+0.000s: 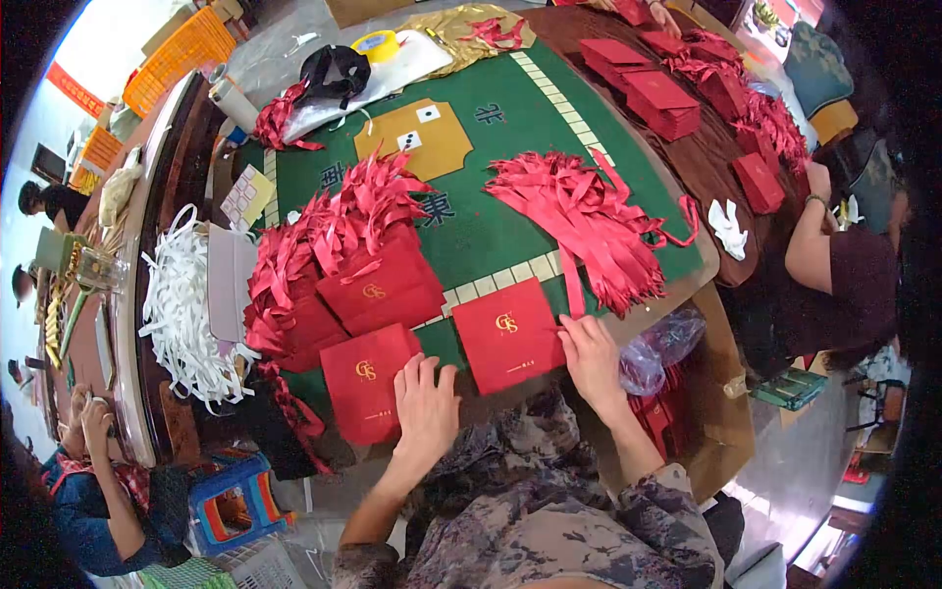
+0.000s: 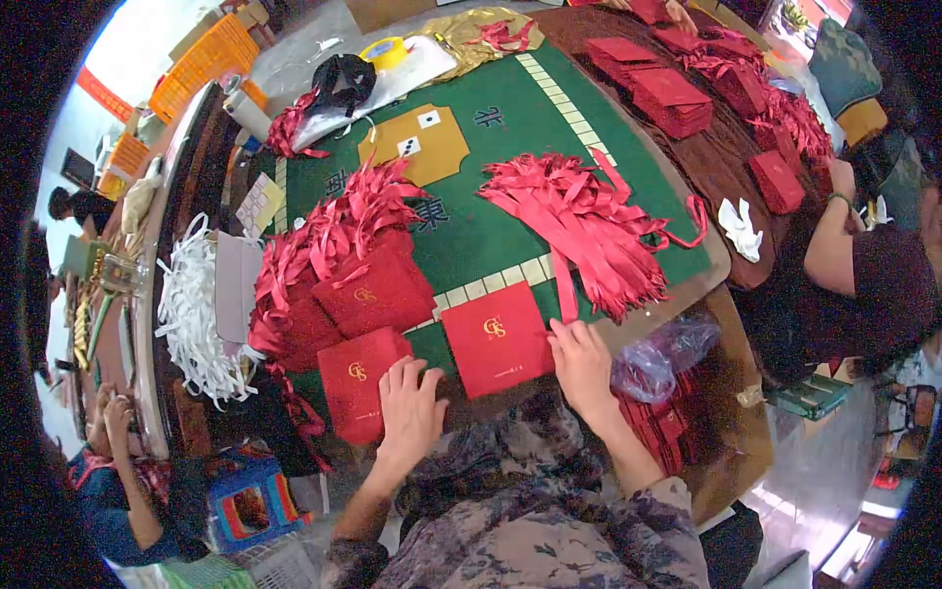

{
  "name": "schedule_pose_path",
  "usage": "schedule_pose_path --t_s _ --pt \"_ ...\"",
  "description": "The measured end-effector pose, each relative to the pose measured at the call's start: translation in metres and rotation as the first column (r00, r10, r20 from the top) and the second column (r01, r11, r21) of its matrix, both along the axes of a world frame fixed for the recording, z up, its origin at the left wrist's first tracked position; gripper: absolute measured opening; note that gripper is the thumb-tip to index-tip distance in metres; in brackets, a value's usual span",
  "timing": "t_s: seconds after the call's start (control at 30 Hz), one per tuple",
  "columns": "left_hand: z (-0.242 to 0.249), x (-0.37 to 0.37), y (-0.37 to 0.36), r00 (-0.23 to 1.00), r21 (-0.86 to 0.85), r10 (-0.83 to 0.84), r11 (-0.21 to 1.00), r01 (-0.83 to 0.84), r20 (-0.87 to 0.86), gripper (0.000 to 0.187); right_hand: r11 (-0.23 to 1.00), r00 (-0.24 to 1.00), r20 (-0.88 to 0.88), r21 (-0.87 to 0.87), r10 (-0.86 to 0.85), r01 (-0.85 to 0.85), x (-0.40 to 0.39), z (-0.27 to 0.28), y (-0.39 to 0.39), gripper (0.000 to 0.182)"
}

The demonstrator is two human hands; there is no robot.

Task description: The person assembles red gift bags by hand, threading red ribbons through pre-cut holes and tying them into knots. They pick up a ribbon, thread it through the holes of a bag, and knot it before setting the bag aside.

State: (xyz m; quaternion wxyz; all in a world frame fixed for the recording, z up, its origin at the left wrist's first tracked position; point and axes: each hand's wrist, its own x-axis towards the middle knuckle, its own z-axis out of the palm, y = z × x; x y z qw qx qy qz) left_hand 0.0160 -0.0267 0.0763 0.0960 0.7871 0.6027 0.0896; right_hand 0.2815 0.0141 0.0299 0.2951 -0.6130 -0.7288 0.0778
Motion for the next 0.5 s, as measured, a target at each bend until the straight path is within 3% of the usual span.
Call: schedule_pose_path --t_s 0.03,0.13,0.3,0.37,0.4,0.5 --pt "0.005 0.004 0.005 1.0 -0.002 0.001 1.0 -0.001 0.001 0.048 1.0 1.0 0.001 -0.002 0.001 -0.001 -0.003 -0.001 0.0 0.023" --pt "0.014 0.023 0.031 0.966 0.127 -0.012 0.992 -0.022 0.259 0.042 0.999 1.0 -0.017 -0.034 0.02 -0.02 -0.007 -0.007 -0.005 0.025" --pt "-0.027 0.068 0.081 0.969 0.211 0.027 0.974 -0.081 0.244 0.053 0.998 0.999 -0.017 -0.028 0.049 -0.049 -0.006 -0.007 -0.015 0.031" --pt "-0.041 0.079 0.091 0.973 0.229 0.05 0.968 -0.103 0.227 0.055 0.989 0.997 -0.08 -0.15 -0.001 -0.012 -0.009 0.0 -0.018 0.032" --pt "-0.045 0.083 0.093 0.98 0.221 0.053 0.97 -0.096 0.193 0.056 0.994 0.981 -0.193 -0.106 -0.006 -0.015 -0.008 -0.001 -0.017 0.027" --pt "-0.054 0.081 0.09 0.983 0.172 0.05 0.982 -0.081 0.178 0.052 0.991 0.959 -0.281 -0.107 0.042 -0.075 -0.006 0.007 -0.019 0.02"
